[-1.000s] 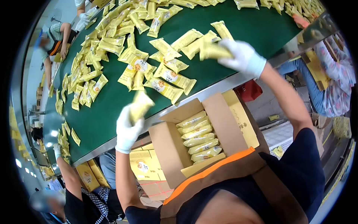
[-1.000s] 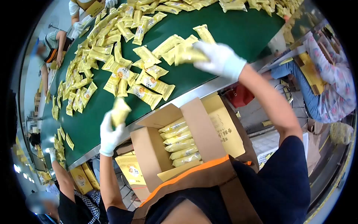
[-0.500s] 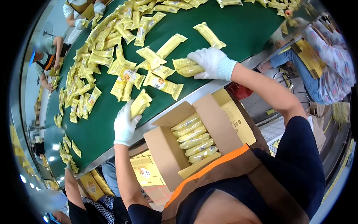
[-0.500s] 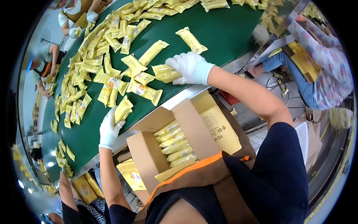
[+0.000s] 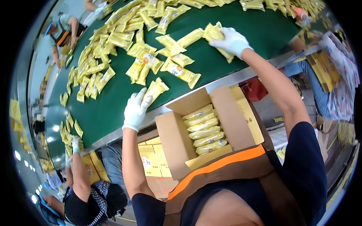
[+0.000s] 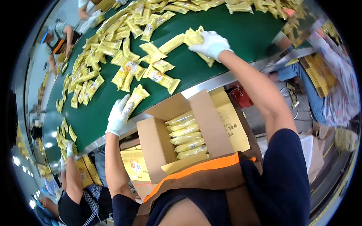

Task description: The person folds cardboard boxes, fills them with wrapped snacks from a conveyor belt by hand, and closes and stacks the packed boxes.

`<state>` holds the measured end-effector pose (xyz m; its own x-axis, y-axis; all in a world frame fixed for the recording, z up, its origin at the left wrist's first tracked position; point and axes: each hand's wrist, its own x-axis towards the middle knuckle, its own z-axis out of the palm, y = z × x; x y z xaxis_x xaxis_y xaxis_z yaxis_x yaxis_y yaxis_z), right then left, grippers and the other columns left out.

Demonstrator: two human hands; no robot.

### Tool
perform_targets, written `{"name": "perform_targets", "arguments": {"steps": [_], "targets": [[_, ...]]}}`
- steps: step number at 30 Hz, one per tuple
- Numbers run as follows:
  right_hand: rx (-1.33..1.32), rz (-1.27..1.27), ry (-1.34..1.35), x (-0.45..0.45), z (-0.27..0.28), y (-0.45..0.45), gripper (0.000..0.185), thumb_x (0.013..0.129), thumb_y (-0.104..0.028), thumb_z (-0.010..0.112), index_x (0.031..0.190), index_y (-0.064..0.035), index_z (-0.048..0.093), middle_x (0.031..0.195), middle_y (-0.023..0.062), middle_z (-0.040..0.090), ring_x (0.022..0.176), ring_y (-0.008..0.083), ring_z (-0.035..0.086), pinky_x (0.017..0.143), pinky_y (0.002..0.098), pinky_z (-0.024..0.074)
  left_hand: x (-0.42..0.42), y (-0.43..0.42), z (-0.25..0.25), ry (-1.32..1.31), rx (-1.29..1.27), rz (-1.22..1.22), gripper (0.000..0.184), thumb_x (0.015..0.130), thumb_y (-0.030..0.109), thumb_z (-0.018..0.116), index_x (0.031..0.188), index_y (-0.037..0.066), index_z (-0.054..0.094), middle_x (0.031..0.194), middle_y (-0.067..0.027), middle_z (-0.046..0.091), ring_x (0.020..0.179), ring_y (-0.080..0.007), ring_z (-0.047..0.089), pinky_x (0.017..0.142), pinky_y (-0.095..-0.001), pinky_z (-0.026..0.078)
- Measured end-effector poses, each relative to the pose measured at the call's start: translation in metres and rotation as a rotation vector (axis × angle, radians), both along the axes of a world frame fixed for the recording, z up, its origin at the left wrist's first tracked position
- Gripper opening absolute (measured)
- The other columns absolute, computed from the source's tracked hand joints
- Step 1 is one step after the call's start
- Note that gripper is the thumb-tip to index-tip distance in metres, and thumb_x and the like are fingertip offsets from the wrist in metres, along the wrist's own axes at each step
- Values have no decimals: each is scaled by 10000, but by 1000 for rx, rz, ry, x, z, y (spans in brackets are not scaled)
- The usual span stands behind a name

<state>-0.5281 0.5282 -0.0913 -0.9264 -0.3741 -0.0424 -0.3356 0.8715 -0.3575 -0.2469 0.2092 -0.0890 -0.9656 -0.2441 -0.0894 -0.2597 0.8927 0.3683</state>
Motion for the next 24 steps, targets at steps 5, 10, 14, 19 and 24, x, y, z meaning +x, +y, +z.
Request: {"name": "perform_targets", "arguments": {"steps": [5,10,14,19,24], "targets": [[-7,488,521,25,2,44,743,632,-403,785,1260,-94,537,1224,111,579,1115,305,570,944,408,421,7,6,-3,-50,-112,-5,560,902,488,586,1363,170,566,1202,-172,597,1086,-361,564,929,-458,451],[245,294,45,14,11,56,846,649,-506,764,1318,-54,511,1217,163,618,1141,319,588,982,389,444,15,33,7,-170,-281,24,684,872,500,613,1469,225,422,1264,-169,590,1082,-341,603,948,-543,406],[-28,394,-329,-24,28,34,867,654,-582,755,1275,-15,544,1141,222,657,1074,345,636,964,378,476,14,30,0,118,376,167,721,791,352,752,1357,-13,494,1195,-142,640,1031,-268,644,915,-358,498],[-296,420,-280,-49,44,-6,947,668,-637,730,1355,-30,494,1229,201,614,1127,317,606,987,366,454,-53,35,29,452,1414,282,479,889,196,666,1290,-25,525,1189,-105,614,1059,-161,596,922,-305,479],[-106,680,-241,-64,40,-46,887,693,-575,741,1378,-81,471,1240,179,599,1171,315,574,989,368,455,-134,34,0,376,653,343,646,802,298,768,1310,-34,546,1228,-114,628,1098,-198,606,973,-306,457]]}}
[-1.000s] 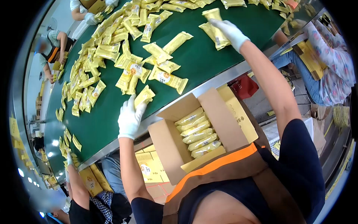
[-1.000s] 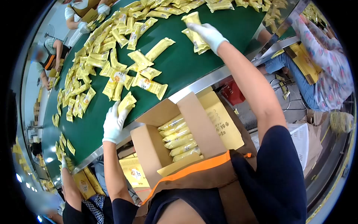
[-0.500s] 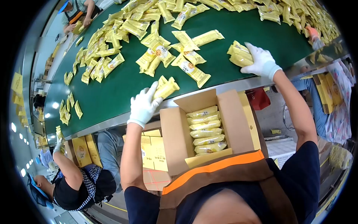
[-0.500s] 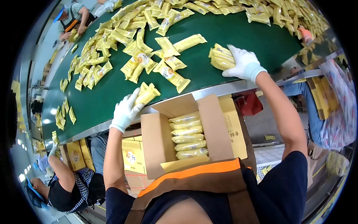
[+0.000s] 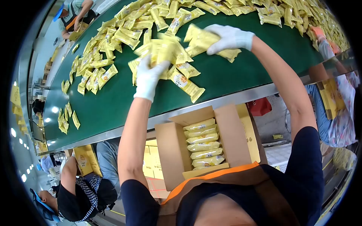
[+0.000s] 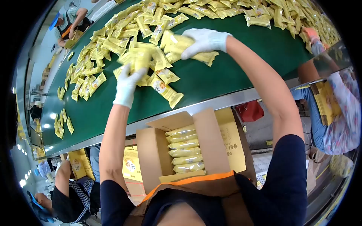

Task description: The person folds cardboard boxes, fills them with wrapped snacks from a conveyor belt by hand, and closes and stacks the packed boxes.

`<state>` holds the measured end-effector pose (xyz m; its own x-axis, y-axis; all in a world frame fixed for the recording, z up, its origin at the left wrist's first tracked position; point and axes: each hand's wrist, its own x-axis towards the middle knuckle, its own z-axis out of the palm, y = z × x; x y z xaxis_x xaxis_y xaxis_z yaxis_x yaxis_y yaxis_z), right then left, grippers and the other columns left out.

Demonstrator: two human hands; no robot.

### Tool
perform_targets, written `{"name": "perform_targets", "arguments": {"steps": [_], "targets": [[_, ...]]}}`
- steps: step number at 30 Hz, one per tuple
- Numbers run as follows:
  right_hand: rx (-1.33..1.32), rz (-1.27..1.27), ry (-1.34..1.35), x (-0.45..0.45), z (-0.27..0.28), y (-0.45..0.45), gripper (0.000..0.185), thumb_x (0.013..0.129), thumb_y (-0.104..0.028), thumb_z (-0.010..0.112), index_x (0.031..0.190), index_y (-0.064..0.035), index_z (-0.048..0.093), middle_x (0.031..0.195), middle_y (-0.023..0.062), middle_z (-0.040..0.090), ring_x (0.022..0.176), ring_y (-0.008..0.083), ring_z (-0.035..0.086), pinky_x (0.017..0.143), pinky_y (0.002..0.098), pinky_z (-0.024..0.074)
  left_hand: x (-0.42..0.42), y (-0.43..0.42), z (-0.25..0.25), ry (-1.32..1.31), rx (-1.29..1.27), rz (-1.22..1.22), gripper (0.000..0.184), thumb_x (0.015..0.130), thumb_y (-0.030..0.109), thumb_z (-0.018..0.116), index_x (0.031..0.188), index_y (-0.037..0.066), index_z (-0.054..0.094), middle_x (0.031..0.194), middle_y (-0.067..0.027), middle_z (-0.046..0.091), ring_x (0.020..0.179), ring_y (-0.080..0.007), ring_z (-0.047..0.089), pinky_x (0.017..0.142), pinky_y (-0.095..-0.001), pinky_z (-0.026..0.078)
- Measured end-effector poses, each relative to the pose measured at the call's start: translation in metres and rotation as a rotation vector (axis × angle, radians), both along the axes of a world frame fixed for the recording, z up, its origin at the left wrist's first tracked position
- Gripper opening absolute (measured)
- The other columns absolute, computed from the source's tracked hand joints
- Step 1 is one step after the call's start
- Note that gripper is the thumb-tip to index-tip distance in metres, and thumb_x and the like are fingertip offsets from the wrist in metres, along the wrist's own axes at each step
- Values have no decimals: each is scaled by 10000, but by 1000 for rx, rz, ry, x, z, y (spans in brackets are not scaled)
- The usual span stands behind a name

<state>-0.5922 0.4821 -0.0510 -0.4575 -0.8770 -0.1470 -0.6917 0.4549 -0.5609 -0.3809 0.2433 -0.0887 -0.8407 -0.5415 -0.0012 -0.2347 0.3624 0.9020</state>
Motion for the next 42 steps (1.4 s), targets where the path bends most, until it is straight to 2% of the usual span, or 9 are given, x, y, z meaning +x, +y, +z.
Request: {"name": "perform_targets", "arguments": {"steps": [2,5,9,15,20,23,27,38,42], "targets": [[164,64,10,-2,-4,-28,855,696,-576,738,1359,-95,492,1220,163,615,1138,294,596,951,365,474,-19,-16,-29,-88,-266,-19,751,744,324,812,1342,-34,534,1240,-132,632,1106,-212,609,997,-298,443],[129,98,-401,-14,-28,-39,749,687,-566,761,1233,-93,561,1141,141,663,1020,295,653,874,377,508,-27,-31,-21,-139,-66,-164,817,700,330,845,1363,-25,526,1251,-149,631,1123,-212,603,1014,-287,430],[152,234,143,22,-14,-15,705,663,-532,776,1160,-72,580,1094,151,608,1046,329,604,886,392,498,-21,-32,11,-341,-8,-419,768,713,282,839,1353,-19,538,1228,-129,638,1109,-180,594,993,-272,434],[-106,203,238,45,-29,32,772,602,-520,779,1160,-23,586,1177,197,582,1119,343,575,933,408,485,-40,-19,16,-384,46,-608,753,752,240,798,1401,5,498,1262,-100,609,1151,-173,552,1020,-282,407],[177,217,153,54,-12,22,799,588,-516,789,1151,8,576,1122,221,609,991,383,627,886,413,510,-44,-30,-4,-340,-49,-627,861,692,389,837,1385,-6,513,1283,-163,607,1175,-273,572,1013,-315,426],[258,28,274,54,11,49,778,575,-485,797,1153,-14,575,1116,204,606,1008,376,610,910,421,487,-1,-29,30,-240,-326,-485,762,662,380,831,1307,54,591,1207,-162,631,1116,-316,600,984,-335,450],[181,-193,606,45,-29,119,793,577,-434,790,1221,-57,522,1190,153,551,1121,352,535,981,441,423,94,-18,57,-654,-1101,-381,557,610,386,808,1107,173,672,1153,-154,629,1049,-334,625,889,-440,481],[158,-261,562,49,-51,124,760,606,-457,774,1219,-79,533,1173,137,548,1089,332,556,946,426,455,125,-19,18,-462,-663,-251,1053,604,371,783,1507,87,322,1261,-228,596,1119,-369,599,897,-413,520],[115,-271,553,51,-54,127,751,602,-444,775,1214,-78,539,1177,131,546,1092,328,554,961,425,443,70,-43,55,-229,-561,-362,1035,604,427,768,1482,49,370,1360,-184,574,1255,-300,558,1111,-445,308]]}}
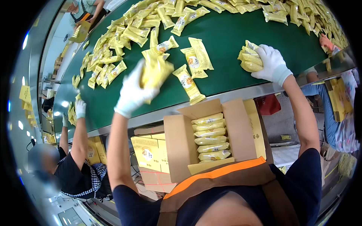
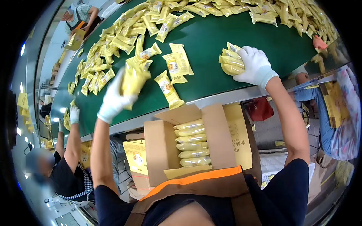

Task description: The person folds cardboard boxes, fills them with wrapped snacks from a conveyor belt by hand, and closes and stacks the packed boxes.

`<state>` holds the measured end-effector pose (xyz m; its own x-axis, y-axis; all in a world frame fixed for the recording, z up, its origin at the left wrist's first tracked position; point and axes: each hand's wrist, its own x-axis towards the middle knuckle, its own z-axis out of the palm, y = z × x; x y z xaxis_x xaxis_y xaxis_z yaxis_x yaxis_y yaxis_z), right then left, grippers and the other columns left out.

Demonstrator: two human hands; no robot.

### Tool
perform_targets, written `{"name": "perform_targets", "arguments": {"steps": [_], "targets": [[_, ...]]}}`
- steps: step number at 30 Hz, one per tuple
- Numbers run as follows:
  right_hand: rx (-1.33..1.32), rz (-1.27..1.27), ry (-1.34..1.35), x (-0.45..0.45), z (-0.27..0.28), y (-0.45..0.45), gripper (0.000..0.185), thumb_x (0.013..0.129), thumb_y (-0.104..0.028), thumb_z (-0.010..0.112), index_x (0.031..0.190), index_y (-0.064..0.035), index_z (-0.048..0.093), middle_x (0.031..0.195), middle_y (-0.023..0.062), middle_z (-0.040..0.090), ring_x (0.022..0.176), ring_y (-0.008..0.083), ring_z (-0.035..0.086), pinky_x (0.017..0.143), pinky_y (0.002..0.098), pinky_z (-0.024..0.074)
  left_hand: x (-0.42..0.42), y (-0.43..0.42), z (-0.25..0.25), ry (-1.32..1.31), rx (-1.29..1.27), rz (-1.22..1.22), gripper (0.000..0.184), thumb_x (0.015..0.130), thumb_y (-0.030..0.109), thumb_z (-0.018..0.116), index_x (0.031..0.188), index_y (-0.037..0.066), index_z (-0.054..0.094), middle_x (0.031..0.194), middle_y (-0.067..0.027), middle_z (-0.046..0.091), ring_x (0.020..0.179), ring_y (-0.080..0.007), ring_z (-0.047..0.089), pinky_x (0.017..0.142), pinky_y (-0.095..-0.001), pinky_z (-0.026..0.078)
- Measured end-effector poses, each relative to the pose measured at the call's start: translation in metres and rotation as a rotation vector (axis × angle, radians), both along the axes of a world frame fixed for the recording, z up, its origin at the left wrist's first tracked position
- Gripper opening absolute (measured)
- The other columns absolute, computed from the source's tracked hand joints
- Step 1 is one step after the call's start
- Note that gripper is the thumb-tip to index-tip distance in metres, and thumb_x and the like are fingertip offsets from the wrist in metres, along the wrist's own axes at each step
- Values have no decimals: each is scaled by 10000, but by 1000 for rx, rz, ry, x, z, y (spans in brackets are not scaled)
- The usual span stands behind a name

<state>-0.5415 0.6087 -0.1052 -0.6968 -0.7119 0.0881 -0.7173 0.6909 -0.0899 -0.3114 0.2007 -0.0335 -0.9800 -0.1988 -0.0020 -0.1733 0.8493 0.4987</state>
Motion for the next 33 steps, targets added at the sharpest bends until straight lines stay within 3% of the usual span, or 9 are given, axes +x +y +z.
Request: {"name": "perform_targets", "arguments": {"steps": [3,8,14,18,22,25,30,31,33], "targets": [[-12,13,-44,-2,4,-1,763,586,-413,789,1221,-76,532,1208,141,534,1117,343,534,968,433,430,-81,0,29,-140,-181,20,1050,643,580,695,1497,72,354,1343,-161,598,1272,-319,537,1112,-636,106],[-114,58,24,-3,-3,3,770,574,-391,802,1221,-79,524,1214,145,531,1113,349,534,954,437,436,-125,-2,-38,-354,-551,-47,998,634,641,682,1483,189,416,1287,-164,599,1229,-347,523,1110,-425,296],[-148,39,46,-26,31,-26,762,599,-402,811,1221,-67,525,1140,145,551,1065,339,558,907,424,474,-95,30,-38,-224,-518,36,943,641,569,733,1464,211,445,1413,-176,484,1260,-378,471,1046,-439,410],[109,-11,-72,-19,11,-54,844,644,-542,758,1320,-96,518,1159,142,573,1086,310,572,930,401,469,-124,20,-36,-494,-536,153,1065,618,555,757,1536,241,317,1500,-203,388,1323,-399,442,1073,-443,399],[136,3,-95,-19,10,-52,915,674,-574,726,1428,-154,423,1221,158,553,1159,312,551,986,399,435,-142,37,-27,-725,-617,172,1146,614,500,744,1576,319,148,1464,-221,418,1285,-348,507,1052,-409,405],[127,-16,-203,-28,14,-54,982,677,-556,740,1484,-169,335,1237,192,546,1173,341,547,992,424,445,-134,33,-34,-568,-580,166,1184,584,492,757,1575,320,133,1338,-268,489,1210,-395,546,990,-411,461],[-483,23,-767,-12,54,-43,919,695,-433,772,1456,-101,376,1296,223,560,1131,390,588,973,389,476,-77,28,-16,-41,-329,253,1117,683,355,784,1567,117,144,1308,-244,501,1146,-376,569,997,-402,464],[-556,99,-885,14,74,-43,898,690,-390,781,1443,-83,398,1282,220,569,1117,384,597,966,390,479,-57,16,-13,161,70,129,1077,684,359,790,1541,84,199,1232,-221,529,1088,-348,594,944,-401,486],[-392,597,-367,81,111,-45,778,696,-274,767,1378,-51,467,1251,211,588,1068,367,619,937,419,487,-11,51,34,70,591,135,1015,693,334,793,1513,60,259,1243,-146,530,1067,-265,588,940,-382,483]]}}
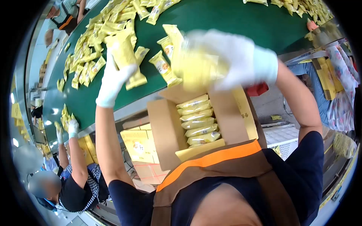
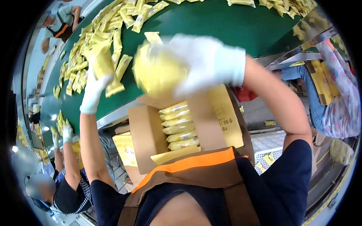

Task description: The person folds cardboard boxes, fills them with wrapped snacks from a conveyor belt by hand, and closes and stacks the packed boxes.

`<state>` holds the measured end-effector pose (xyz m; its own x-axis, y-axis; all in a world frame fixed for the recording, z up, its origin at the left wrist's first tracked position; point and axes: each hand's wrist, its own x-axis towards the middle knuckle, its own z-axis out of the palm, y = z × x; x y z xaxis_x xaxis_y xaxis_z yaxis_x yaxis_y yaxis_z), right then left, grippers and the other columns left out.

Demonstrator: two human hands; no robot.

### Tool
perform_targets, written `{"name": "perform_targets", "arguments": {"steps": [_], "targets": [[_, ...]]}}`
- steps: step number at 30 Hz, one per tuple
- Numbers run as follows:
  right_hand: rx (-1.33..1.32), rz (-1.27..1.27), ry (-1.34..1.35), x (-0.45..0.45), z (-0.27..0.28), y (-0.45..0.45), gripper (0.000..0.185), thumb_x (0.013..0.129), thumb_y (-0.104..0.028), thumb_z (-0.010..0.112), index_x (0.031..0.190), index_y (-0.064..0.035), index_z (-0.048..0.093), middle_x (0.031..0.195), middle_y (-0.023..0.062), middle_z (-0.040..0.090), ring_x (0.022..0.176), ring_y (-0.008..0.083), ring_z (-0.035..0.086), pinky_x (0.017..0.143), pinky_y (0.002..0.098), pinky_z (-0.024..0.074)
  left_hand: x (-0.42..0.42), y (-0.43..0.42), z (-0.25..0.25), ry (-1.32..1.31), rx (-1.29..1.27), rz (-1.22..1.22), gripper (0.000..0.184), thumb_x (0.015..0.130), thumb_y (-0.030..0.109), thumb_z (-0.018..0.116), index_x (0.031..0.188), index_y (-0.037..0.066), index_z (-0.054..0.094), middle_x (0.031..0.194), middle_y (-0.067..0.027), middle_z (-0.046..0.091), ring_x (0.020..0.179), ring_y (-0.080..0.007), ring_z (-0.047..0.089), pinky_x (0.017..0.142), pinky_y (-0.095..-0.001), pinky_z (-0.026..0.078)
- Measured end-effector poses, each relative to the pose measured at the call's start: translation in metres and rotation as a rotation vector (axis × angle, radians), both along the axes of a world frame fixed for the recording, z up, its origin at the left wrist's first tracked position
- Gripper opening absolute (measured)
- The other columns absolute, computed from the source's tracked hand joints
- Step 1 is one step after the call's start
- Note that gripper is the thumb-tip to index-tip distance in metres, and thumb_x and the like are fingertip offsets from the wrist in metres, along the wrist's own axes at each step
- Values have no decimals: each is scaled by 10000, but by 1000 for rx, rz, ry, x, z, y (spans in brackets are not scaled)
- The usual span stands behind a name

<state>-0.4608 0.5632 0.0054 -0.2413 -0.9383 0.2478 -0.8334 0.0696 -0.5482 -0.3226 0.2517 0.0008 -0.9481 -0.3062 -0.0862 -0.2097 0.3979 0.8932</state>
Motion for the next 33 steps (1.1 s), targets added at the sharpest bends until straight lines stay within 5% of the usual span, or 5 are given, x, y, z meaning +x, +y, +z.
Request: {"name": "perform_targets", "arguments": {"steps": [2,8,21,24,33], "targets": [[451,244,225,71,17,-21,637,720,-225,731,1304,-64,533,1238,179,603,1067,353,615,921,451,486,41,25,24,-66,234,-172,936,687,280,789,1478,67,335,1258,-95,525,1097,-204,555,951,-376,470],[169,236,39,159,-146,-41,385,852,-314,603,1176,-107,627,1185,118,620,1114,320,591,961,487,452,69,109,2,-309,-957,-665,971,591,333,765,1482,220,395,1134,-189,539,1134,-391,530,975,-464,429],[506,247,204,177,-107,0,480,944,-337,482,1384,-145,480,1228,201,593,1097,368,624,938,475,491,40,147,-31,-314,-1021,-808,997,564,381,804,1473,291,406,1138,-190,547,1068,-381,569,925,-435,460],[798,-95,-526,181,-94,-11,501,939,-383,496,1359,-112,512,1231,209,583,1109,371,612,913,462,500,35,172,-48,-258,-1020,-826,1010,553,347,800,1478,287,400,1154,-196,546,1053,-378,567,902,-440,461],[457,532,170,149,-66,44,467,758,-270,708,1198,-155,605,1184,102,582,1101,278,571,912,406,465,56,177,-104,-208,-1132,-673,805,766,244,674,1499,178,349,1228,-203,517,1127,-358,511,963,-527,369]]}}
